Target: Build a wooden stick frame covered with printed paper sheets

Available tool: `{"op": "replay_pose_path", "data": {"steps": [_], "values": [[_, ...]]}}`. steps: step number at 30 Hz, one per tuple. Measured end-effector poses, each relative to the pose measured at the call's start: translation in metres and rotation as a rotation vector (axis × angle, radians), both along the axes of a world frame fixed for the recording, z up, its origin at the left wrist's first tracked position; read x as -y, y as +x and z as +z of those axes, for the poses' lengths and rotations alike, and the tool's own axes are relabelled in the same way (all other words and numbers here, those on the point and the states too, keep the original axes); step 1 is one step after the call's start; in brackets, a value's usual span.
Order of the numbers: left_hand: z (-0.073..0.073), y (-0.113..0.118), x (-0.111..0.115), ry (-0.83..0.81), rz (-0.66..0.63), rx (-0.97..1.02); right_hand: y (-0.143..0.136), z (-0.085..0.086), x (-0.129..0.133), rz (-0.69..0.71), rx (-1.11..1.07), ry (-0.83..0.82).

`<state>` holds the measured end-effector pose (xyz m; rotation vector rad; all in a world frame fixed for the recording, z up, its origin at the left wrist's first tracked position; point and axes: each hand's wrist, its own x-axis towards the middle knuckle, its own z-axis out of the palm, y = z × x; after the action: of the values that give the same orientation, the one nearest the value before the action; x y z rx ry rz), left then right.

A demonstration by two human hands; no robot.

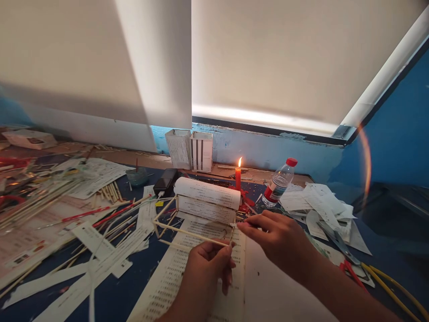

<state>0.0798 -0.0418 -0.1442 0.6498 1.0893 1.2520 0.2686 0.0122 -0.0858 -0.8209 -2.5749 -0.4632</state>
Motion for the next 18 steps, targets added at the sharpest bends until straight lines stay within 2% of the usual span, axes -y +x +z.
{"op": "replay_pose_path", "data": {"steps": [4, 10, 18], "values": [[0.005, 0.001, 0.002, -0.005, 0.0, -0.007, 0.008, -0.001, -0.007, 0.0, -0.071, -0.021], [0.005, 0.001, 0.0, 0.005, -0.008, -0.044, -0.002, 0.0, 0.011, 0.066, -0.018, -0.16], [0.002, -0.001, -0.002, -0.018, 0.002, -0.024, -0.002, -0.006, -0.003, 0.05, 0.008, -0.086]]}}
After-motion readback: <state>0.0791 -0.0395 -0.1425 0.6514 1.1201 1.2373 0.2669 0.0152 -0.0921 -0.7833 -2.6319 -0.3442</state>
